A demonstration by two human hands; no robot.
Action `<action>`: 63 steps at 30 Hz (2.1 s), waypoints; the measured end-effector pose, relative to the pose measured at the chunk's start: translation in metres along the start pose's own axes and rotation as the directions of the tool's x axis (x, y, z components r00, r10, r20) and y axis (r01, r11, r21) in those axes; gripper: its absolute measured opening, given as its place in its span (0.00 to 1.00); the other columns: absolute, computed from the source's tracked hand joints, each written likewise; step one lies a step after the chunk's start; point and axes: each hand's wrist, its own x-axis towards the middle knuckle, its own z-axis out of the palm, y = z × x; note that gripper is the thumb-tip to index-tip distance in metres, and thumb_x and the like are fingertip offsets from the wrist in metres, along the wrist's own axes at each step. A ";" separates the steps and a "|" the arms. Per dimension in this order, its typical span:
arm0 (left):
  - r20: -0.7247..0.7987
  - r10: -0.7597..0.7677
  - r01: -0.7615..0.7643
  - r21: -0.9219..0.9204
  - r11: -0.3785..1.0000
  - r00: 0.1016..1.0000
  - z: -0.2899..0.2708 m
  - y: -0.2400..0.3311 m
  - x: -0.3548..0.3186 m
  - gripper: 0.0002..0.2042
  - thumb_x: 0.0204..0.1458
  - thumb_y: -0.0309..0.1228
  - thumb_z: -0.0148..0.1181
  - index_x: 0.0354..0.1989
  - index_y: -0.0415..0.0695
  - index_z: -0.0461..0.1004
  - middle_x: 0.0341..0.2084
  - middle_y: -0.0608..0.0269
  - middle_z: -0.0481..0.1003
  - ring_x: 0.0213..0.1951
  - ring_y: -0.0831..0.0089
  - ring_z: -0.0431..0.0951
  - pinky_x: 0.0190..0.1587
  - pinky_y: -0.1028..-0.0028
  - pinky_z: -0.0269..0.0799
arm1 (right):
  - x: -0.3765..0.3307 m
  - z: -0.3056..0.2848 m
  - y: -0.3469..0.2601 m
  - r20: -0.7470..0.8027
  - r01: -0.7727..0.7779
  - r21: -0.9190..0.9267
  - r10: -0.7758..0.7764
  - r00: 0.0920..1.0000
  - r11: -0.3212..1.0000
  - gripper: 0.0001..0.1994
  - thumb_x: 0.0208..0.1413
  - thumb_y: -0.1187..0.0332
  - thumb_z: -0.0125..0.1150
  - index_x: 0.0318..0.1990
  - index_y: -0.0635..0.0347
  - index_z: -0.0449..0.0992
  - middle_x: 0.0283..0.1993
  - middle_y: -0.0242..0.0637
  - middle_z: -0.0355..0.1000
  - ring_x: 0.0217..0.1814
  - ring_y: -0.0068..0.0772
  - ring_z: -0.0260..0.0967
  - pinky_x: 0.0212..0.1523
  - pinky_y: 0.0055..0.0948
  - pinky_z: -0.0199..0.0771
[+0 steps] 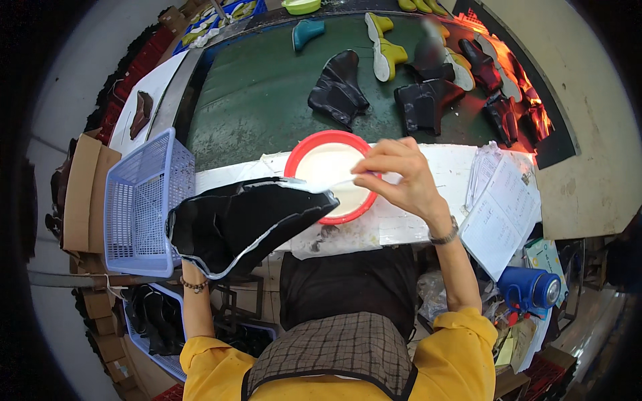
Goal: Apply adhesive to the perimeter of black shoe uppers using a small brush and a bowl of glue.
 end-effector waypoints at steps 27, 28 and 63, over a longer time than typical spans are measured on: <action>0.596 -0.601 0.825 -0.205 0.527 0.532 0.090 0.012 0.099 0.23 0.38 0.06 0.59 0.48 0.30 0.74 0.17 0.56 0.72 0.14 0.74 0.68 0.15 0.75 0.58 | 0.063 0.025 -0.029 0.047 0.265 0.104 -0.271 0.961 0.959 0.09 0.46 0.67 0.79 0.37 0.50 0.88 0.36 0.25 0.78 0.40 0.24 0.72 0.49 0.29 0.60; 0.576 -0.607 0.824 -0.250 0.508 0.548 0.093 0.012 0.097 0.21 0.38 0.06 0.60 0.45 0.28 0.75 0.16 0.56 0.71 0.13 0.74 0.68 0.15 0.75 0.58 | 0.067 0.027 -0.030 0.026 0.296 0.112 -0.300 0.953 0.949 0.09 0.46 0.67 0.79 0.36 0.50 0.88 0.36 0.25 0.77 0.40 0.24 0.72 0.50 0.30 0.61; -0.073 -0.562 0.334 -0.738 0.586 0.824 0.023 -0.092 0.466 0.07 0.49 0.21 0.59 0.34 0.33 0.71 0.42 0.37 0.75 0.27 0.66 0.78 0.23 0.78 0.71 | -0.097 0.071 0.097 -0.222 -0.516 0.681 0.818 0.530 0.519 0.09 0.70 0.70 0.56 0.51 0.67 0.73 0.27 0.27 0.71 0.22 0.11 0.61 0.21 0.15 0.61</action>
